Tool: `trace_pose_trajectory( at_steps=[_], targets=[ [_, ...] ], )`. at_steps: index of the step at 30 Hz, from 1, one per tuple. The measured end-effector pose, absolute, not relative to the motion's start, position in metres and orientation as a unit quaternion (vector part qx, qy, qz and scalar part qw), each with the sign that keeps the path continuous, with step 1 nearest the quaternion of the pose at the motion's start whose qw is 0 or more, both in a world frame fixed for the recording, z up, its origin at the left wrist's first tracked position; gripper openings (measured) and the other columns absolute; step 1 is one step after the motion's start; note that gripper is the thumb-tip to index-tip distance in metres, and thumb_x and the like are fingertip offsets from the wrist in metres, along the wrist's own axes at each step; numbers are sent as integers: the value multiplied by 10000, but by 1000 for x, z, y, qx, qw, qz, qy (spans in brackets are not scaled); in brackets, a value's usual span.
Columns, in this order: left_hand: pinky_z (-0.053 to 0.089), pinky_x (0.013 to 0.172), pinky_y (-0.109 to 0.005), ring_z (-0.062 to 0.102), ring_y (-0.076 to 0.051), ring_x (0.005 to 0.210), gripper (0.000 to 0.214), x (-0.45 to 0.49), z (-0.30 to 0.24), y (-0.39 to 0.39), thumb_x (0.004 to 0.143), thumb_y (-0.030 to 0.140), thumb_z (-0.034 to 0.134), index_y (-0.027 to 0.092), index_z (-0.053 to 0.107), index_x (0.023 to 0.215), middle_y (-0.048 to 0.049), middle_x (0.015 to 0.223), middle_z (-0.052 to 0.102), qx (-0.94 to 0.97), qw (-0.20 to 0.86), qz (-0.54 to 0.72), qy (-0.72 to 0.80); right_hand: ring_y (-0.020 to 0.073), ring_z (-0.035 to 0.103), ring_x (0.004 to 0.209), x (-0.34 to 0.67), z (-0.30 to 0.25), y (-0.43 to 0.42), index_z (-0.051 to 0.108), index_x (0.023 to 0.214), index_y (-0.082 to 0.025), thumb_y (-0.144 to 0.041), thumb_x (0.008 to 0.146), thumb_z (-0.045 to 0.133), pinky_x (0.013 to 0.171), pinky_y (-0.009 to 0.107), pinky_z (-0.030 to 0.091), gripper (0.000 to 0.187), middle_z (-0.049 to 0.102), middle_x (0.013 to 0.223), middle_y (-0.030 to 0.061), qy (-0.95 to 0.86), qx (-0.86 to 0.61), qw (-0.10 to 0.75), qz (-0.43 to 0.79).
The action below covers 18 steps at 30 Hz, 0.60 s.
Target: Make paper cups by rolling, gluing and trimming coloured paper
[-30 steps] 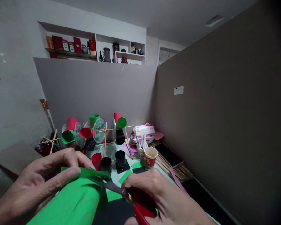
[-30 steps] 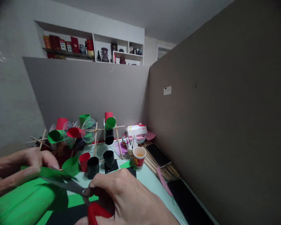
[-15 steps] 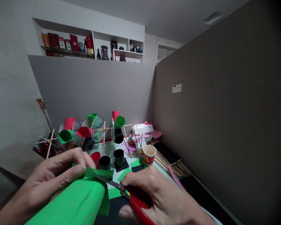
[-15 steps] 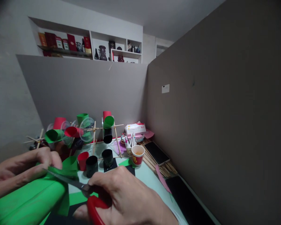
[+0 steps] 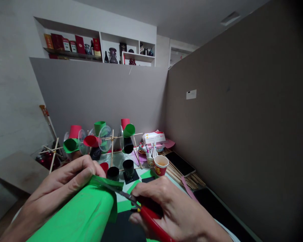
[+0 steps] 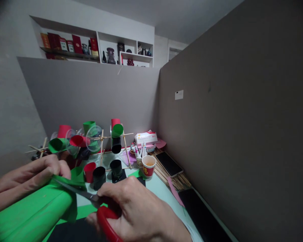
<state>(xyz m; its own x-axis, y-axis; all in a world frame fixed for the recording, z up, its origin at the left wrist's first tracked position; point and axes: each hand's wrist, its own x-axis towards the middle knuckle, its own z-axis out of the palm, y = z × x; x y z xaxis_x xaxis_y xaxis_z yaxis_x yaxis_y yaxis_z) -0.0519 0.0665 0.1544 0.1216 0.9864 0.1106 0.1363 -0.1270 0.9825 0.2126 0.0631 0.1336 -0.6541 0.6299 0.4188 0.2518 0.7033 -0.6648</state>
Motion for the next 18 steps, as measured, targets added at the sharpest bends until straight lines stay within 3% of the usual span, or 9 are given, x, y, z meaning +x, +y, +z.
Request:
trace_pose_trajectory(
  at_steps=[4,10,18],
  targets=[
    [469,561,-247,491,-161,640,354,-43,157,61,792,647,698,304,676,711,22,778,569,579,466,478,467,91,433,580,211,134,62,649,878,-197,-356,879,752,563,190,350,190,490,659,-61,-855,-262,334,297],
    [432,518,-183,458,-113,599,305,-36,158,57,835,620,694,323,685,768,56,785,540,580,448,502,459,92,315,592,210,138,56,447,745,-219,-398,885,754,522,194,275,382,419,647,-75,-844,-279,318,329],
    [465,543,-183,477,-140,635,350,-34,158,57,811,664,686,318,680,753,53,751,552,584,416,504,482,72,420,565,210,129,62,593,854,-206,-279,849,770,548,186,319,191,466,643,-79,-858,-256,337,292]
  ],
)
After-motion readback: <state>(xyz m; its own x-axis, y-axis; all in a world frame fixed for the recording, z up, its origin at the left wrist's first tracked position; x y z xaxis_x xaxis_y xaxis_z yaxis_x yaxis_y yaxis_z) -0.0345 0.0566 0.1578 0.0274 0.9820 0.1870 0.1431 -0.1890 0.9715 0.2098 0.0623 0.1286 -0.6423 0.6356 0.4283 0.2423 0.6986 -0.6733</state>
